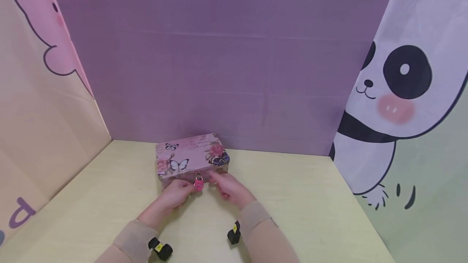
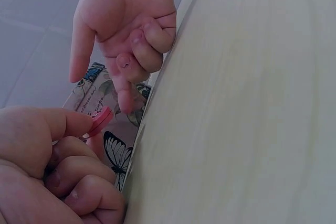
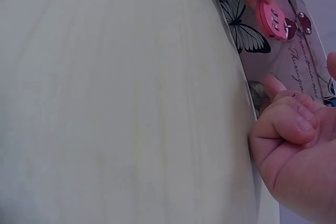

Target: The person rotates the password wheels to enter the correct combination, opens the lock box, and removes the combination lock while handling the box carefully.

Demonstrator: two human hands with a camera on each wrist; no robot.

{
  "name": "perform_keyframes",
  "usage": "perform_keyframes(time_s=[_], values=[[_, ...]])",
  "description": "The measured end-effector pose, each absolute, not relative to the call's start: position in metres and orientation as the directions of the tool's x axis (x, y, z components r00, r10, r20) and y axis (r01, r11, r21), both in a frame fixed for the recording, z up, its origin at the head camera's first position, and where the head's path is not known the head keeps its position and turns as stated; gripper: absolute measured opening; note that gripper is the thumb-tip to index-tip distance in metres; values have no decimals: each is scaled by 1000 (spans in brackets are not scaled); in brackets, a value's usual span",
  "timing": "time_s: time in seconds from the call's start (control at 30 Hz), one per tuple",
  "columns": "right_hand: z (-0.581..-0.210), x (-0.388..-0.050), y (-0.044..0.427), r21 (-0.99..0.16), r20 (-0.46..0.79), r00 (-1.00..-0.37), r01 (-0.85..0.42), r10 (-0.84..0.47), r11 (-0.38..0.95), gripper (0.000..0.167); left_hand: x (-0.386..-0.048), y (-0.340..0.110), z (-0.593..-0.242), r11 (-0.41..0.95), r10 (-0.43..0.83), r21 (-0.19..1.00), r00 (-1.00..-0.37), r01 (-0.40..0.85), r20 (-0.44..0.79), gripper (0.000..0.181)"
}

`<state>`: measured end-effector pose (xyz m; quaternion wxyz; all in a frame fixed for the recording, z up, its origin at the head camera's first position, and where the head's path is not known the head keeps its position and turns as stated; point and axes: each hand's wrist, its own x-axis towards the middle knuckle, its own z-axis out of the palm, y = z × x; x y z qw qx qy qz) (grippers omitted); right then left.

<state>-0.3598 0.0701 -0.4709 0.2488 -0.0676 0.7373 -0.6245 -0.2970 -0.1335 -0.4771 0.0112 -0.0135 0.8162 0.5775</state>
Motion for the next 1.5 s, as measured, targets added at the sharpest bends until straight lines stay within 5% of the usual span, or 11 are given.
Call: perform_keyframes(time_s=[0.8, 1.5], values=[[-466, -361, 69, -959, -245, -861, 149, -446, 239, 63, -295, -134, -474, 315, -15, 947, -998, -63, -61, 23], [-471, -350, 43, -965, -229, -843, 131, -487, 227, 33, -296, -136, -474, 305, 27, 951, -997, -59, -71, 26]])
